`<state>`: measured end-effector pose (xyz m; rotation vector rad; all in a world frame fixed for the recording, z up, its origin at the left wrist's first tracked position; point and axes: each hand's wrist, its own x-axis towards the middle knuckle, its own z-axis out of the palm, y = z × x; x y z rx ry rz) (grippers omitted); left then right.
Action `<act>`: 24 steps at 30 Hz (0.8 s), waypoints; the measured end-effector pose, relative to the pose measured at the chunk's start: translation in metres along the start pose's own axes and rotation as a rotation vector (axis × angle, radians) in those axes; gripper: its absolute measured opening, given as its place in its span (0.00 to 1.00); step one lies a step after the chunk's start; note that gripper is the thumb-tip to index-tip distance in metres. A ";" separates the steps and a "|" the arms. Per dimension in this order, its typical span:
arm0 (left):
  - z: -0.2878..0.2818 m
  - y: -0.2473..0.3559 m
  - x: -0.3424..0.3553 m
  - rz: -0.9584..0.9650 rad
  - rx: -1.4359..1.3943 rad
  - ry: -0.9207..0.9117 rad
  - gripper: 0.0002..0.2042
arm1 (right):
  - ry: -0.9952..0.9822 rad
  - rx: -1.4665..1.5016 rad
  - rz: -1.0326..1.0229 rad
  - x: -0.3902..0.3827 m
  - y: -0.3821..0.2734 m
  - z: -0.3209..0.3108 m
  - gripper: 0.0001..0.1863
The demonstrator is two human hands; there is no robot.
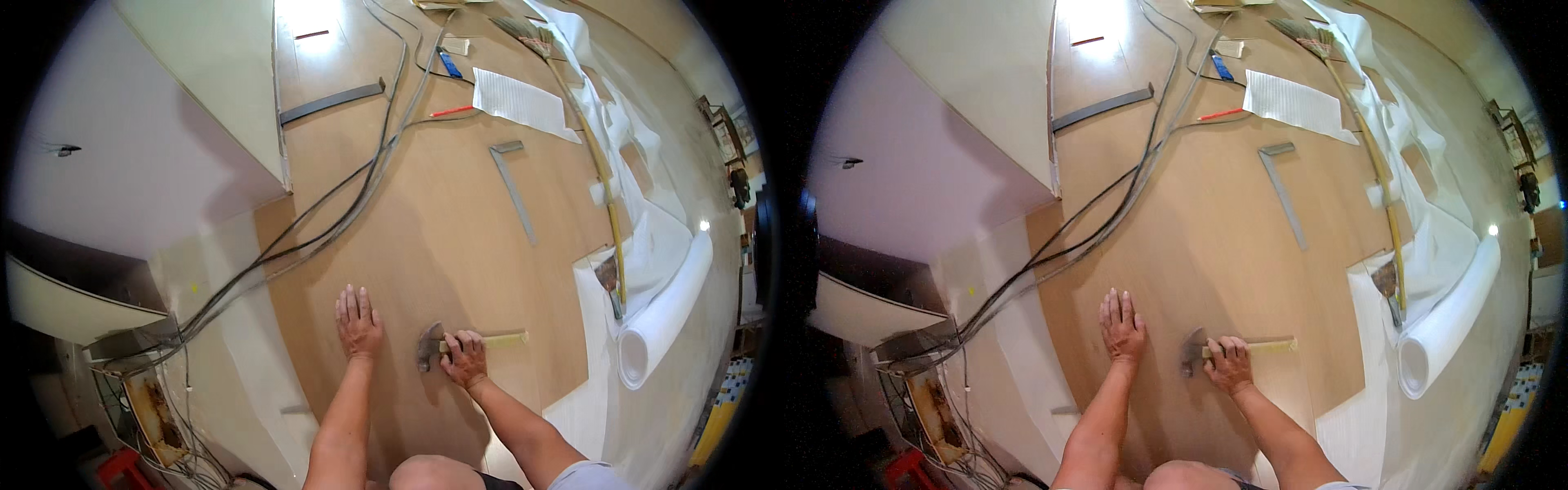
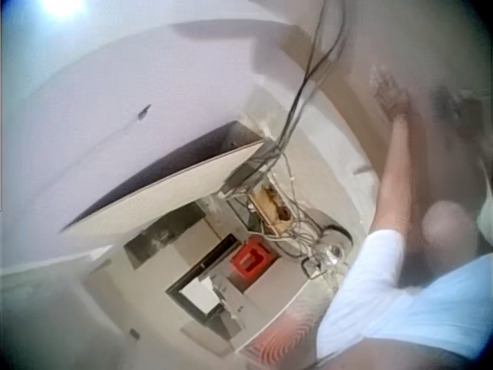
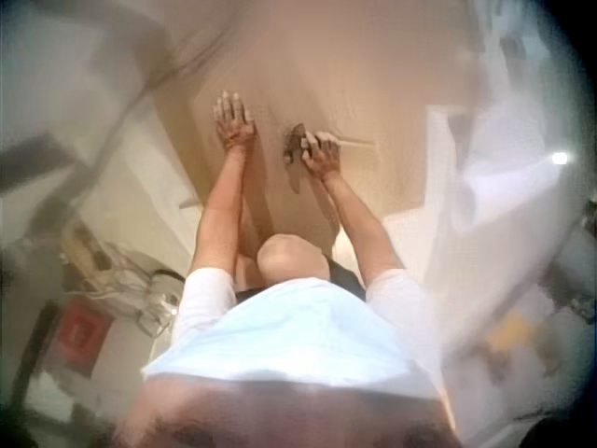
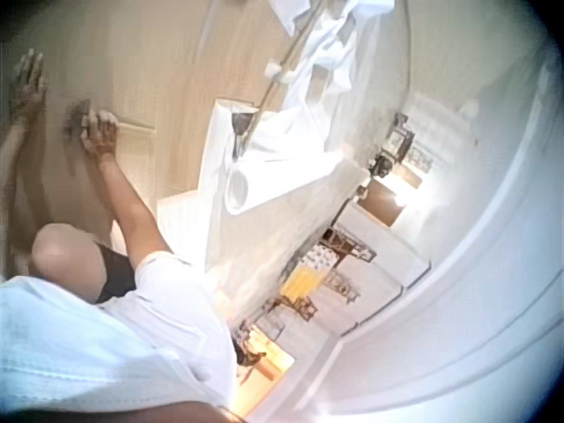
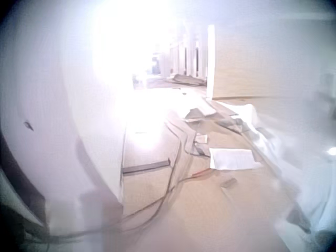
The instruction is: The person installs laminate flooring by positioning planks and joining them using a hammer and tapping block. They roll out underlayment and sweep the floor with a broom.
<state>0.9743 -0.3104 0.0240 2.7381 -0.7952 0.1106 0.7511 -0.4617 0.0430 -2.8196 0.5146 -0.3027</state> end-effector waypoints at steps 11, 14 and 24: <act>-0.009 0.002 0.011 0.028 -0.083 -0.053 0.31 | -0.049 -0.002 -0.021 0.010 0.009 -0.001 0.30; -0.009 0.004 0.010 0.011 -0.127 -0.080 0.33 | -0.119 0.025 -0.109 0.027 0.026 -0.004 0.29; -0.002 0.000 0.007 0.030 -0.092 -0.121 0.34 | -0.109 0.068 -0.081 0.113 0.040 0.000 0.29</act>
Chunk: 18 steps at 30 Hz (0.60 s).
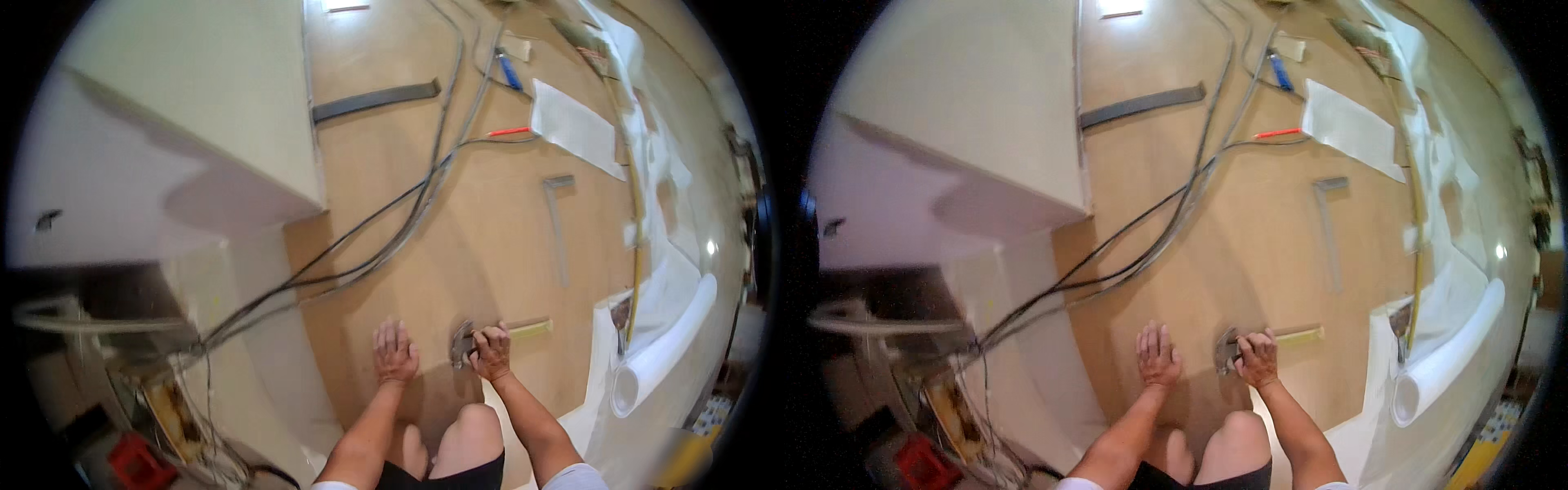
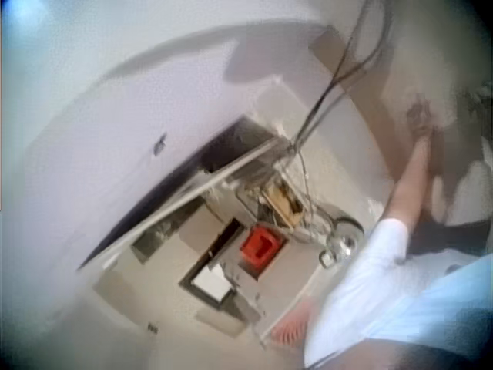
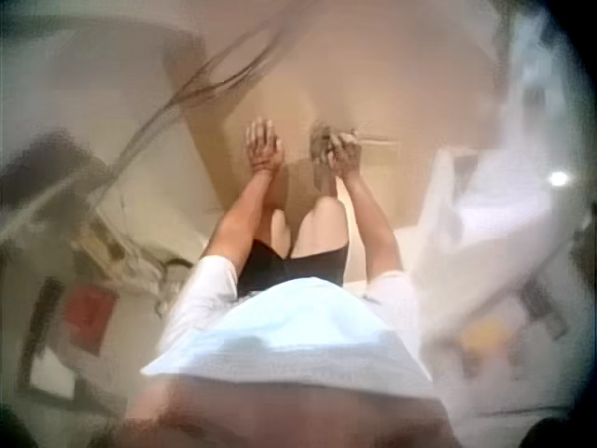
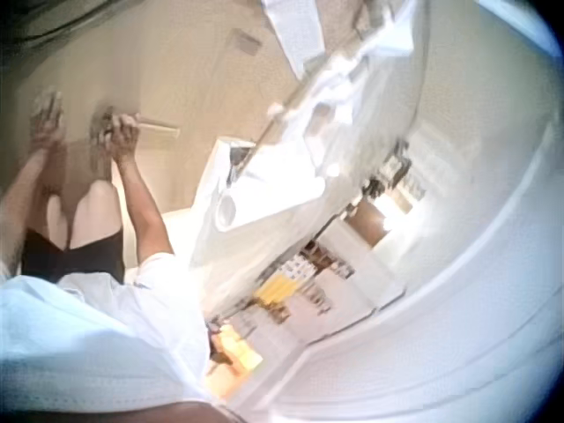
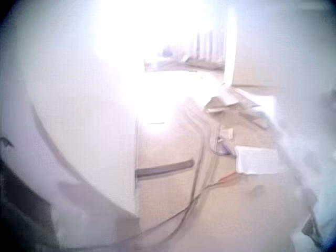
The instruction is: The person installs laminate flooring by positioning planks and joining them using a hammer and tapping block. They roll out underlayment and sweep the floor with a broom.
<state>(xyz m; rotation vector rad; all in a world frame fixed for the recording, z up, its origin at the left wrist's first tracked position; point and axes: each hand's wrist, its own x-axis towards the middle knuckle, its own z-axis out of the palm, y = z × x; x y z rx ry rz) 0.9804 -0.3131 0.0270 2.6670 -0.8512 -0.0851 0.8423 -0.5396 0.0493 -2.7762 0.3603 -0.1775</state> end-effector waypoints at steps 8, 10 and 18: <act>-0.008 -0.003 0.004 -0.047 -0.055 -0.056 0.31 | 0.010 -0.037 0.072 0.004 -0.010 0.014 0.27; -0.009 -0.007 0.004 -0.043 -0.033 -0.060 0.30 | 0.014 -0.055 0.065 0.004 -0.013 0.017 0.27; 0.007 -0.009 0.009 0.004 -0.059 -0.084 0.31 | 0.032 -0.080 0.070 -0.007 -0.003 0.026 0.26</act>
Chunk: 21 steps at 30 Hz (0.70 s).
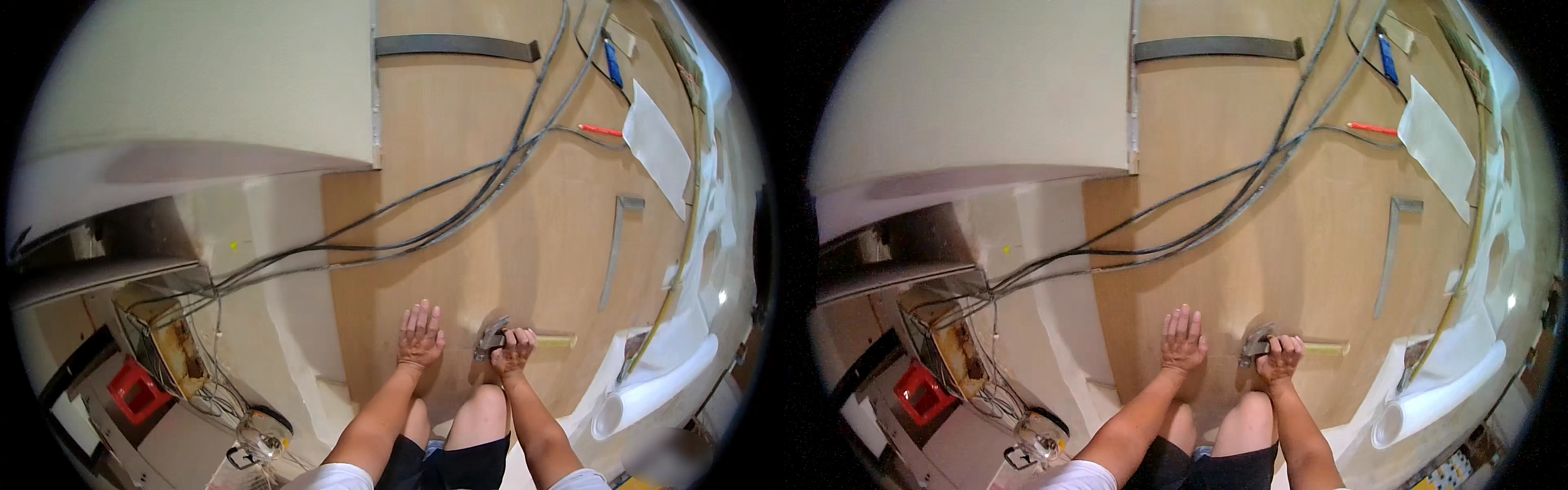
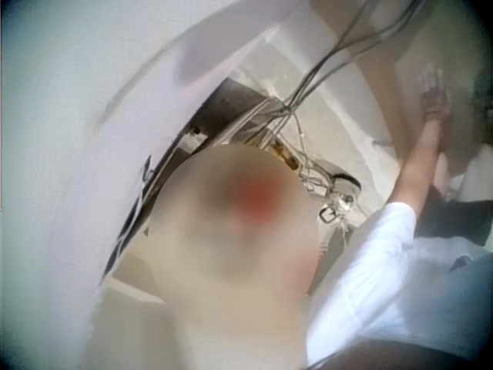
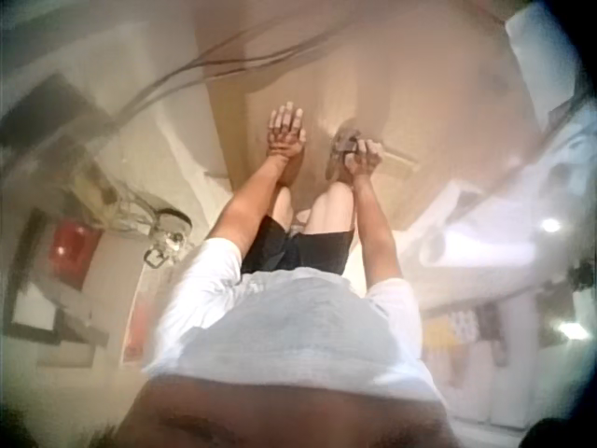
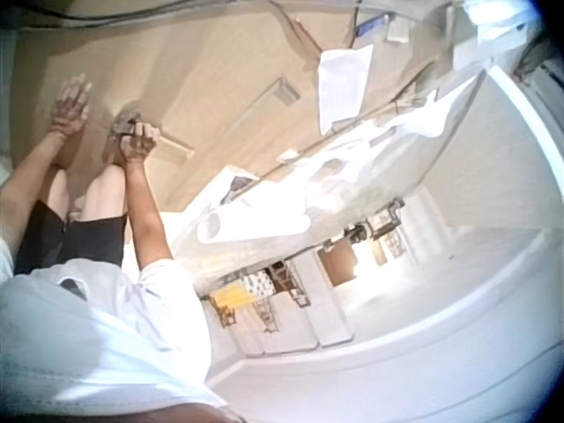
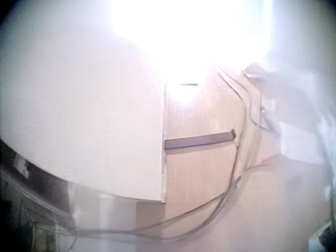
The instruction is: The person installs laminate flooring by positioning planks and joining them using a hammer and tapping block. They roll out underlayment and sweep the floor with a broom.
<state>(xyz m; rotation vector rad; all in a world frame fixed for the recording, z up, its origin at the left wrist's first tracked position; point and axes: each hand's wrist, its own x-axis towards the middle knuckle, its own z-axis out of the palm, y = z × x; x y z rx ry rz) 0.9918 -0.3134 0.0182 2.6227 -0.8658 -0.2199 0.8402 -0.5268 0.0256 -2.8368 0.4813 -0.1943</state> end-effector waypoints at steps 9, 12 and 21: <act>-0.015 -0.010 -0.015 0.022 0.178 0.039 0.30 | -0.080 0.053 -0.006 0.003 -0.015 0.002 0.30; -0.021 -0.015 -0.019 0.042 0.200 0.063 0.29 | -0.042 0.110 0.013 0.000 -0.026 -0.001 0.31; -0.020 0.000 -0.021 0.034 0.206 0.097 0.28 | 0.115 0.155 0.019 -0.008 -0.026 0.003 0.28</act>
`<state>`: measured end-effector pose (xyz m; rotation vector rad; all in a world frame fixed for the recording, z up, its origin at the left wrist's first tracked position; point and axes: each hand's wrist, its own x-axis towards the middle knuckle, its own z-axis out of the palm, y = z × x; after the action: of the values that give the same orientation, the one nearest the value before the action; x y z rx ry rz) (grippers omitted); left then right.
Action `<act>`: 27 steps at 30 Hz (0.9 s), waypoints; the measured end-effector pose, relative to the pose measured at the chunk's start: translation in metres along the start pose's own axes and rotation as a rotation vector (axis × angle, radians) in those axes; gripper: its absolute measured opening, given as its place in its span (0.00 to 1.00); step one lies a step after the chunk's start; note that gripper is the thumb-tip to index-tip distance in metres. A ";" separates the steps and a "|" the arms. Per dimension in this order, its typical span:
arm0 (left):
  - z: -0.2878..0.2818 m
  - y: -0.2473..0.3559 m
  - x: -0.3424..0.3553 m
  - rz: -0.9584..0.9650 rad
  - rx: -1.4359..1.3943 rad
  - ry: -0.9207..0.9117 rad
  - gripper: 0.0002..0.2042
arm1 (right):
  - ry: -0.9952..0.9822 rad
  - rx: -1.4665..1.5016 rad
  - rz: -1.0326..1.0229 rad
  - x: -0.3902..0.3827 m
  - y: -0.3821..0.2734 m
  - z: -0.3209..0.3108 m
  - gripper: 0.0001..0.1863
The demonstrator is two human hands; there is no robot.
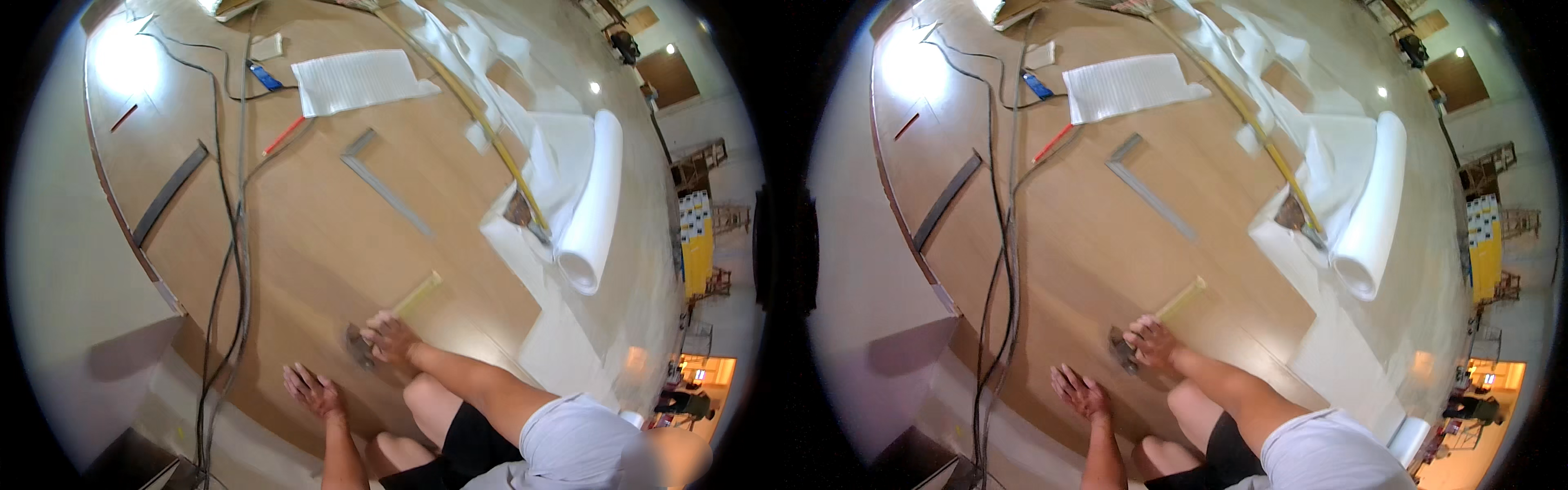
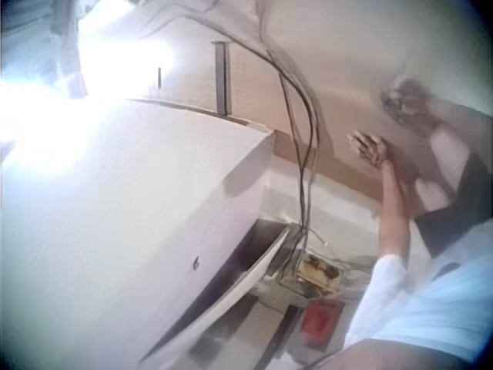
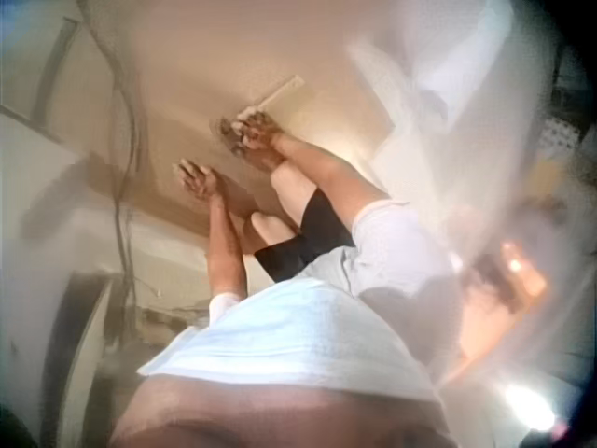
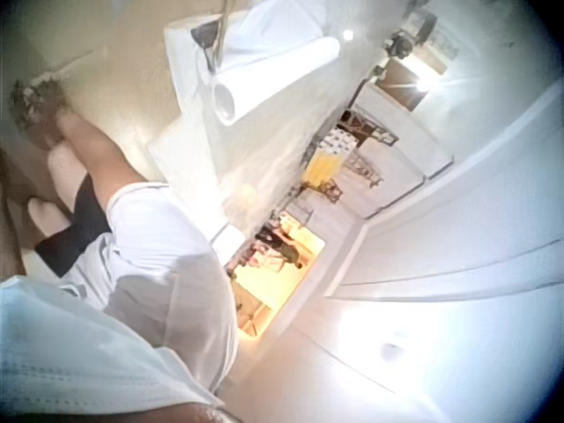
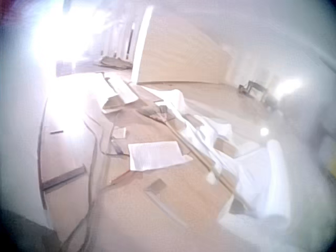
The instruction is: The person installs laminate flooring by positioning planks and joining them using a hammer and tapping block. They roll out underlayment and sweep the floor with a broom.
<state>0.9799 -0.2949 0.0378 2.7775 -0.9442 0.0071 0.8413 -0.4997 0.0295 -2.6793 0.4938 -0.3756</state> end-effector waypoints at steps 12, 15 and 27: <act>0.012 0.003 -0.006 -0.004 -0.020 0.010 0.29 | 0.074 0.038 0.002 0.001 0.009 0.002 0.24; 0.014 0.003 -0.010 -0.006 0.008 -0.008 0.30 | 0.082 0.031 0.007 -0.004 0.010 0.000 0.23; -0.003 0.003 -0.020 0.035 -0.045 -0.135 0.29 | 0.156 0.110 -0.018 -0.014 0.005 0.004 0.27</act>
<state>0.9624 -0.2842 0.0403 2.7482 -1.0122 -0.1968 0.8285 -0.4976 0.0214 -2.5618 0.4802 -0.6029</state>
